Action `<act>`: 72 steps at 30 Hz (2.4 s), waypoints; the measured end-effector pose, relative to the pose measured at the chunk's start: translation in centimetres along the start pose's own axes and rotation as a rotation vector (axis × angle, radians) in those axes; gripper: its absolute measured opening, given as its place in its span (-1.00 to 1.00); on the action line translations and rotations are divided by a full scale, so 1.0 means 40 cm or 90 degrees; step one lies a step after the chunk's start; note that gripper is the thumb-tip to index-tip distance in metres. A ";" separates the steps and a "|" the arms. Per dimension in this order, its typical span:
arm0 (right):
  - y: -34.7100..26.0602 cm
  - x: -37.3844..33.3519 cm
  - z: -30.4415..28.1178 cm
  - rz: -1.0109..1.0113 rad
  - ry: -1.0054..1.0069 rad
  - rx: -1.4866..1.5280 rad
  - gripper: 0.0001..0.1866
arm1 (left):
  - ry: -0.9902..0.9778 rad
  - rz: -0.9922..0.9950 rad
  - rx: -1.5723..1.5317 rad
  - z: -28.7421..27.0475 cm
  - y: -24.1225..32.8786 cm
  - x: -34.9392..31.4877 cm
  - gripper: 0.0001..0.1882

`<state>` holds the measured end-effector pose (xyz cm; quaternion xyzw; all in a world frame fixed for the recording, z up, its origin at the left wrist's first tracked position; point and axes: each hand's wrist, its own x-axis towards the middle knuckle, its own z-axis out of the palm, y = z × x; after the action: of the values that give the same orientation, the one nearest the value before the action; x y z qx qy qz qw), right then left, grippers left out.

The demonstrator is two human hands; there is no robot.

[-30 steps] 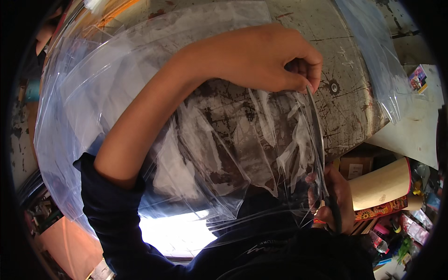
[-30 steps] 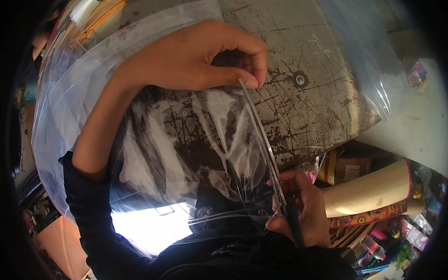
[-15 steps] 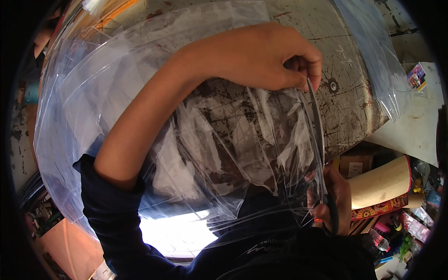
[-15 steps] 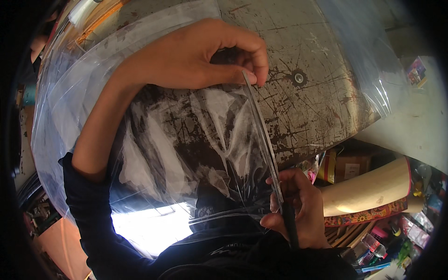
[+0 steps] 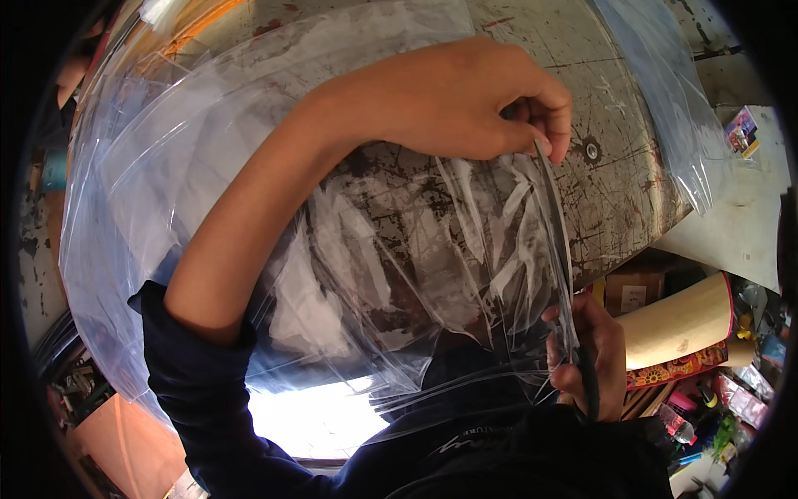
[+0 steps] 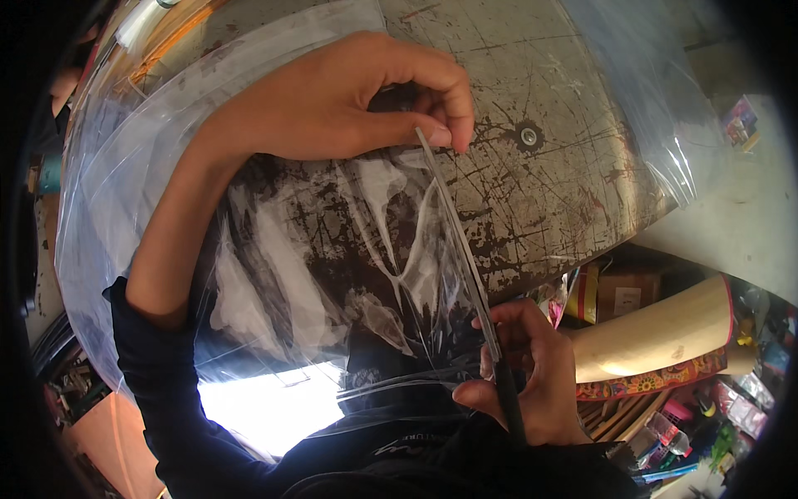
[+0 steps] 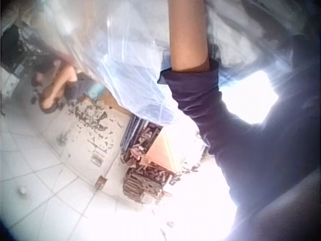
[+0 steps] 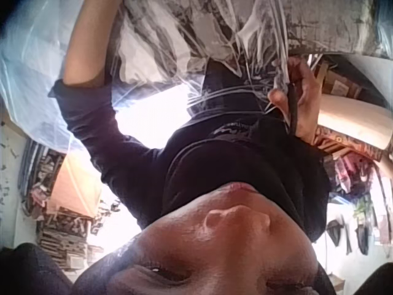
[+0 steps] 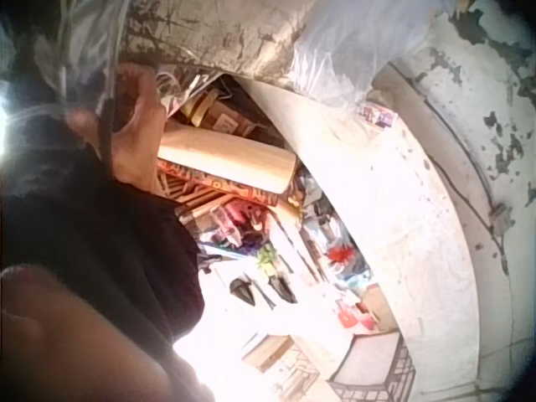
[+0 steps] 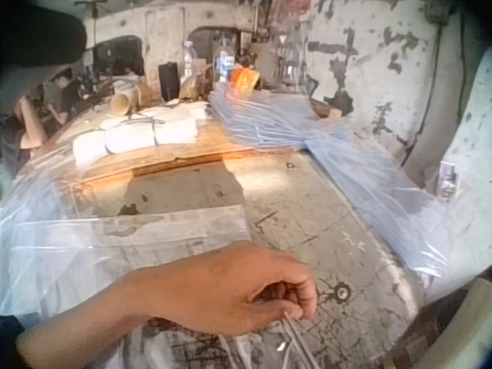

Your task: The person trims transparent plastic sheets on a table using scissors.

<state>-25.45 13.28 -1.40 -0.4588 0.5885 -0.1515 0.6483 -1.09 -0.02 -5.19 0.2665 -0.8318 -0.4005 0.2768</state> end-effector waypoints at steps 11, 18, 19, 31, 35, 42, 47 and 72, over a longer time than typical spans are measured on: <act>0.006 -0.005 0.007 0.003 0.022 0.030 -0.17 | 0.010 0.000 0.012 0.002 -0.001 0.002 -0.88; 0.018 -0.004 0.004 0.045 0.021 0.083 -0.14 | 0.022 -0.029 0.171 -0.018 0.010 -0.009 -0.88; 0.017 -0.004 0.006 0.044 0.018 0.084 -0.14 | 0.021 -0.031 0.174 -0.021 0.010 -0.011 -0.88; -0.006 -0.010 0.016 0.030 0.017 0.059 -0.18 | 0.007 -0.032 0.035 -0.027 -0.002 -0.011 -0.84; -0.012 -0.009 0.024 0.019 0.033 0.062 -0.20 | 0.005 -0.033 0.000 -0.027 -0.006 -0.011 -0.83; -0.009 -0.009 0.019 0.013 0.030 0.021 -0.16 | -0.016 -0.052 0.028 -0.035 0.001 -0.008 -0.82; 0.003 -0.014 0.021 0.000 0.051 0.014 -0.15 | -0.002 -0.040 0.014 -0.033 -0.006 -0.010 -0.81; 0.005 -0.008 0.018 0.000 0.036 0.055 -0.17 | -0.001 -0.027 -0.034 -0.035 -0.007 -0.007 -0.83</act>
<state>-24.95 13.90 -1.43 -0.4259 0.5993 -0.1894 0.6508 0.11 -0.69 -4.74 0.2763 -0.8152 -0.4288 0.2742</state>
